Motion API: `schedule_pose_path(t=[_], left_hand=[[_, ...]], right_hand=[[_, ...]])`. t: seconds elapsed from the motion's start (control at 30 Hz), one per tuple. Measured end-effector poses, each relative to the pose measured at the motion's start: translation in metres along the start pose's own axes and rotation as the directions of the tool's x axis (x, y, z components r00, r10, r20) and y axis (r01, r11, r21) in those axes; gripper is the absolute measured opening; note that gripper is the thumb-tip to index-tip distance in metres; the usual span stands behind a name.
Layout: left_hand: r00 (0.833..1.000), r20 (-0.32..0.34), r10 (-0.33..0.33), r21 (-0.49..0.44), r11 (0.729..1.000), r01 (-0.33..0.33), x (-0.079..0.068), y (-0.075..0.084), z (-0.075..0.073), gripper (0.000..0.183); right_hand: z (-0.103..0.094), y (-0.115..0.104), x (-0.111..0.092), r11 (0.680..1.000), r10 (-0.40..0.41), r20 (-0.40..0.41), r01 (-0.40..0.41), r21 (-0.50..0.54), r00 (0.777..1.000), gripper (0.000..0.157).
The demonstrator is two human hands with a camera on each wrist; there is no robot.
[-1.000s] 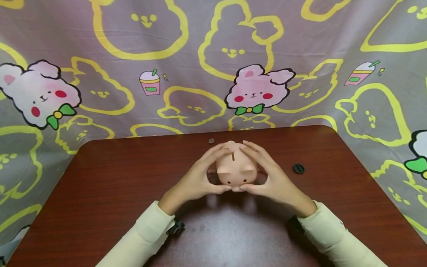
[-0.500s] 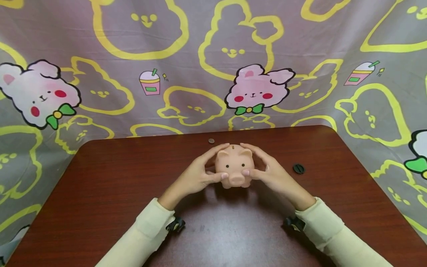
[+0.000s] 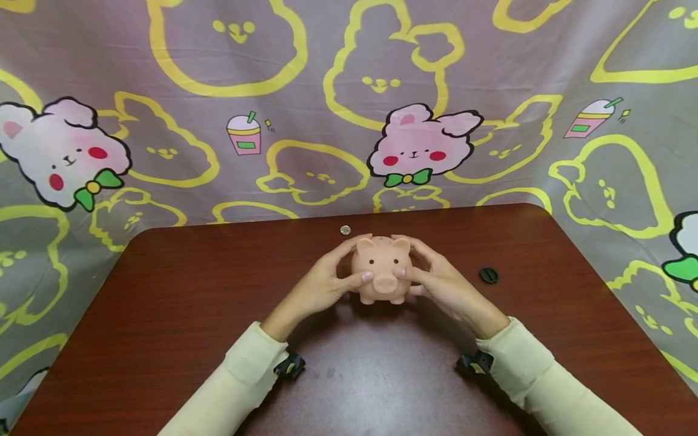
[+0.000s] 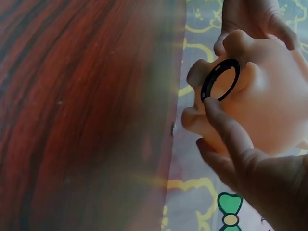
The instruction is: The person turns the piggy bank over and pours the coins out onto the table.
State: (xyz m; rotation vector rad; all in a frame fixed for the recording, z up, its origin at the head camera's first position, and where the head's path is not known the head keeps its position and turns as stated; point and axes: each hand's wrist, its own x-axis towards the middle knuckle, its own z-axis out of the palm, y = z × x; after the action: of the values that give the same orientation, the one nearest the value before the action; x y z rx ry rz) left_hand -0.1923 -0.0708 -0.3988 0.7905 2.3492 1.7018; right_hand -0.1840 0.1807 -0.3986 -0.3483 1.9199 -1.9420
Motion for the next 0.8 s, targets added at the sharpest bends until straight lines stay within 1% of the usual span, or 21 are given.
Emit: schedule_pose_path(t=[0.1, 0.23, 0.33, 0.4, 0.47, 0.5, 0.57, 0.6, 0.67, 0.7, 0.8], left_hand=[[1.000, 0.010, 0.008, -0.010, 1.000, -0.008, 0.001, 0.001, 0.000, 0.069], [0.999, 0.041, -0.005, -0.033, 0.999, 0.006, 0.000, 0.002, 0.001, 0.072], [0.998, 0.063, -0.009, -0.048, 0.999, 0.013, 0.001, 0.002, 0.001, 0.076], [0.997, 0.074, -0.014, -0.066, 0.998, 0.019, 0.001, 0.002, 0.002, 0.080], [0.997, 0.075, -0.022, -0.070, 0.997, 0.028, 0.001, 0.002, 0.002, 0.084], [0.997, 0.069, -0.019, -0.056, 0.998, 0.022, 0.001, 0.001, 0.002, 0.086], [0.999, 0.051, -0.001, -0.011, 1.000, 0.002, 0.000, 0.000, 0.001, 0.090], [0.999, 0.044, 0.012, 0.015, 1.000, -0.013, 0.000, -0.001, 0.001, 0.092], [0.999, 0.031, 0.031, 0.060, 0.998, -0.033, -0.001, -0.003, 0.001, 0.098], [0.999, 0.024, 0.035, 0.078, 0.996, -0.037, -0.001, -0.004, 0.001, 0.101], [0.999, 0.020, 0.026, 0.056, 0.998, -0.027, -0.002, -0.007, 0.002, 0.109]], right_hand=[[-0.002, 0.002, 0.000, 1.000, -0.012, 0.039, 0.012, 0.021, 0.999, 0.072], [-0.005, 0.005, 0.000, 0.999, -0.048, 0.082, 0.047, 0.012, 0.995, 0.079], [-0.006, 0.005, 0.001, 0.993, -0.101, 0.061, 0.104, -0.048, 0.993, 0.081], [-0.006, 0.004, 0.001, 0.984, -0.136, 0.034, 0.139, -0.113, 0.990, 0.081], [-0.005, 0.000, 0.000, 0.963, -0.171, 0.010, 0.169, -0.208, 0.985, 0.081], [-0.004, -0.002, 0.000, 0.946, -0.189, 0.003, 0.182, -0.268, 0.982, 0.081], [-0.001, -0.008, -0.002, 0.891, -0.236, -0.001, 0.216, -0.399, 0.972, 0.082], [0.000, -0.012, -0.003, 0.851, -0.265, 0.005, 0.236, -0.470, 0.964, 0.082], [0.006, -0.020, -0.004, 0.758, -0.318, 0.035, 0.276, -0.591, 0.948, 0.082], [0.008, -0.023, -0.005, 0.704, -0.338, 0.051, 0.289, -0.649, 0.940, 0.082], [0.017, -0.033, -0.007, 0.551, -0.381, 0.110, 0.321, -0.770, 0.918, 0.080]])
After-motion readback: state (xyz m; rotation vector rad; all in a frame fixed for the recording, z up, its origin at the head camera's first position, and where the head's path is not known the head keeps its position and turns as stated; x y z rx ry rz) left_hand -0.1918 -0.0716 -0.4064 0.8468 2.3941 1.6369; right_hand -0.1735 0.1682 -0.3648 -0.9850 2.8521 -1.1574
